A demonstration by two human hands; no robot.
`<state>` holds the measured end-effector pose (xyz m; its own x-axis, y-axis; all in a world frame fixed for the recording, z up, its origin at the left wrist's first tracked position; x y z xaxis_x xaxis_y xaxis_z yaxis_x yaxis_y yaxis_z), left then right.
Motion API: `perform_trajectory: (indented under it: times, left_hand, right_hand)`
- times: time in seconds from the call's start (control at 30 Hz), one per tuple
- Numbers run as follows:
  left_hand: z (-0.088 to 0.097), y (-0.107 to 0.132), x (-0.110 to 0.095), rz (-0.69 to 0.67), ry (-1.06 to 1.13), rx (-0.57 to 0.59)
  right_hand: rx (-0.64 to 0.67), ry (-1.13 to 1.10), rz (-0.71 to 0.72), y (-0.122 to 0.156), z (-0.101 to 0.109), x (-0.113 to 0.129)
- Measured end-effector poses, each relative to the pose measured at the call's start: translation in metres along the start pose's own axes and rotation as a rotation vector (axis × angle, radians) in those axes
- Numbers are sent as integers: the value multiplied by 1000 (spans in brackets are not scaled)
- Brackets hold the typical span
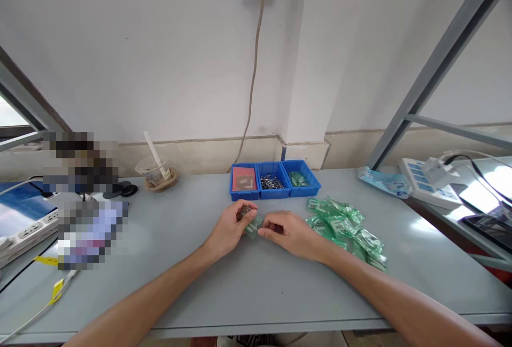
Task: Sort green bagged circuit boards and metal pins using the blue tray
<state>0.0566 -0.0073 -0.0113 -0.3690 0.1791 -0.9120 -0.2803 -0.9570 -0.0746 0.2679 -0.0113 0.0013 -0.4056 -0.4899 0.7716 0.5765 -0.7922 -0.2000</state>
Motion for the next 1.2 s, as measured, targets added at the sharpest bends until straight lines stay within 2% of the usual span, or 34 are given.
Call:
perform_trajectory:
  times: [0.2, 0.37, 0.53, 0.67, 0.9, 1.2]
  left_hand:
    - [0, 2, -4, -63, 75, -42]
    - [-1, 3, -8, -32, 131, -1]
    - [1, -2, -6, -32, 194, 19]
    - [5, -4, -5, -10, 90, 47]
    - [10, -1, -5, -91, -52, 78]
    - [3, 1, 2, -139, -116, 69]
  right_hand:
    - [44, -247, -101, 1, -1, 3]
    - [33, -290, -122, 3, -2, 3]
    - [-85, -318, -113, -1, 2, 0]
    - [-176, -327, -124, -3, 6, -3]
    - [-126, -331, -157, -2, 0, -7]
    - [-144, -367, -107, -4, 2, -7]
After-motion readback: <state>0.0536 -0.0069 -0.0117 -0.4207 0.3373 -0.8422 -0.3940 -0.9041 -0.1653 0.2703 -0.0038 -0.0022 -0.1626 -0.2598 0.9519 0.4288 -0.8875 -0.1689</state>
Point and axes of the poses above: each hand's wrist, its own y-axis away from the middle knuckle, its own z-axis out of the back of the hand, x = y × z, the point moved 1 cm from there along -y, towards the middle knuckle, and after that the axes turned 9 degrees about -y, right-handed, at the moved point
